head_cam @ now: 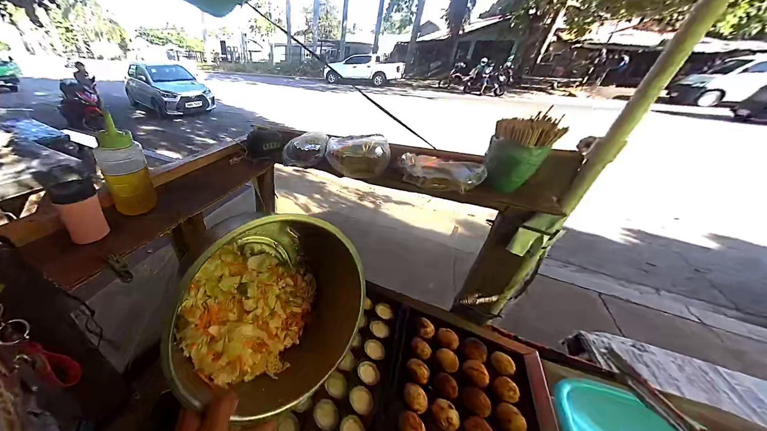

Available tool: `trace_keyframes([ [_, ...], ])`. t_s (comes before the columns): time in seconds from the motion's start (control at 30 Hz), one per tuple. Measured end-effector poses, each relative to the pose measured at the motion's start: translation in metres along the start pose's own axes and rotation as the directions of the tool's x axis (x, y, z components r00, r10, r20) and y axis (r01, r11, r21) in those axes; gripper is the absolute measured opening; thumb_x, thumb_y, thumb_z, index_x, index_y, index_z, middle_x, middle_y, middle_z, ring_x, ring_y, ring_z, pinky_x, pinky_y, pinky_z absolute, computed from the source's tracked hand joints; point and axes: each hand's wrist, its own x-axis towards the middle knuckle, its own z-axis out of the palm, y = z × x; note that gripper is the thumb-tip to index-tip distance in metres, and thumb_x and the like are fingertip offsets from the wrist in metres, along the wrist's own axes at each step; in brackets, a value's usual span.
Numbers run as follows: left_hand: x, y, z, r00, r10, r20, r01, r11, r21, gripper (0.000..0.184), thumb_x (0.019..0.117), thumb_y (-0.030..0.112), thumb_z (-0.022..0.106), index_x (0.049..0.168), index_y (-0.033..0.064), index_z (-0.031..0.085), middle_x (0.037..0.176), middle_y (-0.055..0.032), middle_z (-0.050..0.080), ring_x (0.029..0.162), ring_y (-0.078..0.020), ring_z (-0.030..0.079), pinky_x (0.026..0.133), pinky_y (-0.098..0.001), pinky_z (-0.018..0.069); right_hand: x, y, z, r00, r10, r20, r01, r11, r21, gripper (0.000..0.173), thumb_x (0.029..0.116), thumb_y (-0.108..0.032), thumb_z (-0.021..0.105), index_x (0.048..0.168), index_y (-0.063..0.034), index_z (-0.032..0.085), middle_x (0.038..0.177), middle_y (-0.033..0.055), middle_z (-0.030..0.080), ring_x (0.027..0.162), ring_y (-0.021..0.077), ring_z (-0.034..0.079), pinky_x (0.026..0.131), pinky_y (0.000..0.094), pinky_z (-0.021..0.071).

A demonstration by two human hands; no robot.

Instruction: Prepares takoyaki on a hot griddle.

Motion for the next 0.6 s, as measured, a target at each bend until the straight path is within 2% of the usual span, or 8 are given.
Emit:
trace_keyframes([
  [0.07, 0.032, 0.013, 0.017, 0.996, -0.089, -0.025, 0.089, 0.996, 0.007, 0.036, 0.1079, 0.004, 0.037, 0.142, -0.0025, 0.031, 0.109, -0.0251, 0.065, 0.077, -0.0323, 0.075, 0.063, -0.0459, 0.0657, -0.006, -0.05, -0.009, 0.994, -0.09, -0.069, 0.093, 0.995, 0.041, 0.034, 0.1034, -0.012, 0.059, 0.113, 0.0203, 0.064, 0.106, 0.0382, 0.065, 0.094, 0.0395, 0.063, 0.09, 0.0498, 0.0512],
  [0.13, 0.06, 0.02, 0.028, 0.99, -0.142, 0.003, 0.142, 0.99, -0.008, 0.036, 0.1075, 0.004, 0.037, 0.143, -0.0015, 0.031, 0.106, -0.0266, 0.065, 0.074, -0.0344, 0.074, 0.061, -0.0468, 0.0649, -0.011, -0.086, -0.009, 0.962, -0.245, -0.123, 0.253, 0.966, 0.049, 0.031, 0.1007, -0.014, 0.062, 0.104, 0.0163, 0.067, 0.102, 0.0346, 0.062, 0.089, 0.0377, 0.063, 0.08, 0.0479, 0.0534],
  [0.23, 0.09, 0.016, 0.04, 0.989, -0.149, 0.023, 0.148, 0.988, 0.039, 0.046, 0.1071, 0.004, 0.038, 0.151, 0.002, 0.024, 0.111, -0.0293, 0.063, 0.074, -0.0357, 0.074, 0.06, -0.0472, 0.0642, -0.024, -0.135, 0.011, 0.922, -0.378, -0.081, 0.387, 0.908, 0.163, 0.031, 0.1027, -0.024, 0.056, 0.106, 0.0059, 0.064, 0.116, 0.0249, 0.059, 0.087, 0.0278, 0.068, 0.068, 0.0402, 0.0619],
  [0.3, 0.106, 0.008, 0.047, 0.992, -0.123, 0.039, 0.119, 0.988, 0.094, 0.057, 0.1071, 0.004, 0.038, 0.158, 0.007, 0.014, 0.119, -0.0312, 0.058, 0.078, -0.0365, 0.073, 0.061, -0.048, 0.0634, -0.03, -0.174, 0.042, 0.89, -0.45, -0.065, 0.451, 0.855, 0.256, 0.031, 0.1016, -0.029, 0.053, 0.105, -0.0008, 0.064, 0.117, 0.0174, 0.061, 0.076, 0.0176, 0.067, 0.057, 0.033, 0.059],
  [0.4, 0.123, 0.0, 0.058, 0.992, -0.104, 0.069, 0.095, 0.987, 0.128, 0.059, 0.1078, 0.005, 0.037, 0.16, 0.0088, 0.011, 0.125, -0.0319, 0.055, 0.082, -0.0368, 0.073, 0.063, -0.0484, 0.0635, -0.033, -0.237, 0.097, 0.843, -0.536, 0.049, 0.503, 0.817, 0.281, 0.032, 0.0999, -0.038, 0.059, 0.11, -0.0092, 0.068, 0.113, 0.0084, 0.065, 0.09, 0.0135, 0.067, 0.071, 0.0312, 0.0595],
  [0.47, 0.13, -0.004, 0.066, 0.988, -0.118, 0.096, 0.107, 0.987, 0.117, 0.06, 0.1082, 0.006, 0.037, 0.161, 0.0118, 0.008, 0.127, -0.0326, 0.054, 0.082, -0.0378, 0.073, 0.063, -0.0489, 0.0635, -0.028, -0.282, 0.123, 0.801, -0.543, 0.25, 0.487, 0.836, 0.255, 0.037, 0.1026, -0.039, 0.06, 0.125, -0.0099, 0.064, 0.121, 0.0121, 0.062, 0.098, 0.0197, 0.066, 0.083, 0.0368, 0.0585],
  [0.53, 0.137, -0.009, 0.071, 0.983, -0.141, 0.121, 0.128, 0.986, 0.109, 0.065, 0.1085, 0.007, 0.038, 0.162, 0.0179, 0.003, 0.127, -0.0336, 0.054, 0.08, -0.0389, 0.073, 0.062, -0.0495, 0.0632, -0.016, -0.321, 0.151, 0.734, -0.558, 0.387, 0.549, 0.823, 0.145, 0.038, 0.1058, -0.037, 0.055, 0.129, -0.008, 0.061, 0.127, 0.0185, 0.057, 0.093, 0.0274, 0.068, 0.082, 0.0432, 0.0591],
  [0.6, 0.139, -0.01, 0.076, 0.976, -0.168, 0.141, 0.155, 0.983, 0.102, 0.067, 0.1084, 0.007, 0.039, 0.162, 0.0193, 0.001, 0.125, -0.0337, 0.054, 0.078, -0.0388, 0.072, 0.061, -0.049, 0.0625, -0.006, -0.347, 0.176, 0.631, -0.618, 0.469, 0.68, 0.732, 0.049, 0.035, 0.1085, -0.032, 0.05, 0.128, -0.0061, 0.06, 0.129, 0.0248, 0.055, 0.09, 0.0366, 0.069, 0.079, 0.0508, 0.0589],
])
